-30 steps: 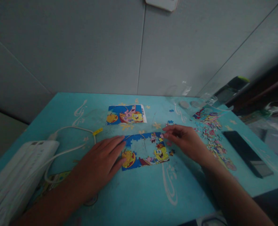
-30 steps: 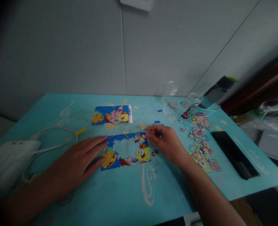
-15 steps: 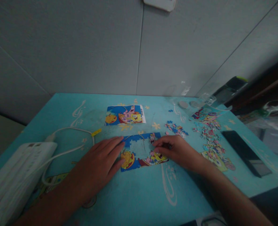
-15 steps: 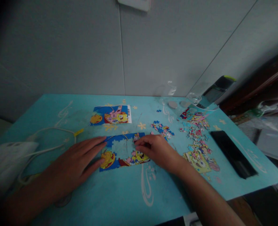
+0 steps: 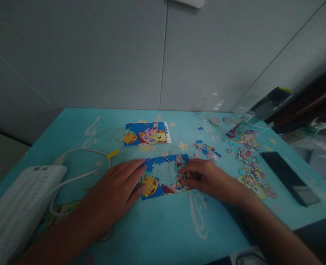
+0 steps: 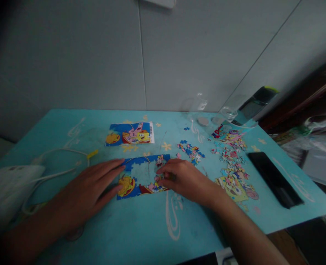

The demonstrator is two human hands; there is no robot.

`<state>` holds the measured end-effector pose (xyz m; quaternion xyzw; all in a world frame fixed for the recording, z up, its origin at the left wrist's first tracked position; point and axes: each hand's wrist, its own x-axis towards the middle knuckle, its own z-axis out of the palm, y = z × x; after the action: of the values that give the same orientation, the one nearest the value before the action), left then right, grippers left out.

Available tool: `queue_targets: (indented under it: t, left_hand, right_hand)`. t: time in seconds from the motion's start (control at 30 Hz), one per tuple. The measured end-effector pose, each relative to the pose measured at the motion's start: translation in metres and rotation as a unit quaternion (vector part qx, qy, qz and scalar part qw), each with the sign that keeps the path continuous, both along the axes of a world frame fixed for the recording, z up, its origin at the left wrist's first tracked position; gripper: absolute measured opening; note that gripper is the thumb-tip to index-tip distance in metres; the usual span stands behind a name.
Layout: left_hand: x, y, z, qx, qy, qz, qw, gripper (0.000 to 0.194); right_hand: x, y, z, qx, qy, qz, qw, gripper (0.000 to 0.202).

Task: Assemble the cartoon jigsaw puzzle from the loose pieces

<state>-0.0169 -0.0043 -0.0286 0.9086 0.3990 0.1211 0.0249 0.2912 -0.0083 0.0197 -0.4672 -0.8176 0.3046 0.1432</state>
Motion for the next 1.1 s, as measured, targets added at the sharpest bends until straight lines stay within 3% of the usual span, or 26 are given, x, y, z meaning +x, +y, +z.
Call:
queue_targets:
  t: [0.6, 0.8, 0.93, 1.1]
  left_hand:
    - [0.001, 0.0, 0.001, -0.011, -0.013, 0.006, 1.0, 0.046]
    - [0.001, 0.0, 0.001, -0.016, -0.022, 0.008, 1.0, 0.046]
    - [0.0, 0.0, 0.0, -0.014, -0.02, 0.006, 1.0, 0.046]
    - [0.0, 0.0, -0.001, -0.012, -0.023, 0.006, 1.0, 0.045]
  right_hand:
    - [-0.002, 0.0, -0.004, 0.034, -0.019, 0.042, 0.998, 0.023]
    - [0.003, 0.002, -0.004, -0.039, 0.054, -0.031, 0.997, 0.011]
    - [0.013, 0.008, -0.004, -0.017, 0.063, -0.098, 0.993, 0.016]
    - [0.014, 0.011, -0.008, -0.054, 0.093, -0.088, 0.99, 0.02]
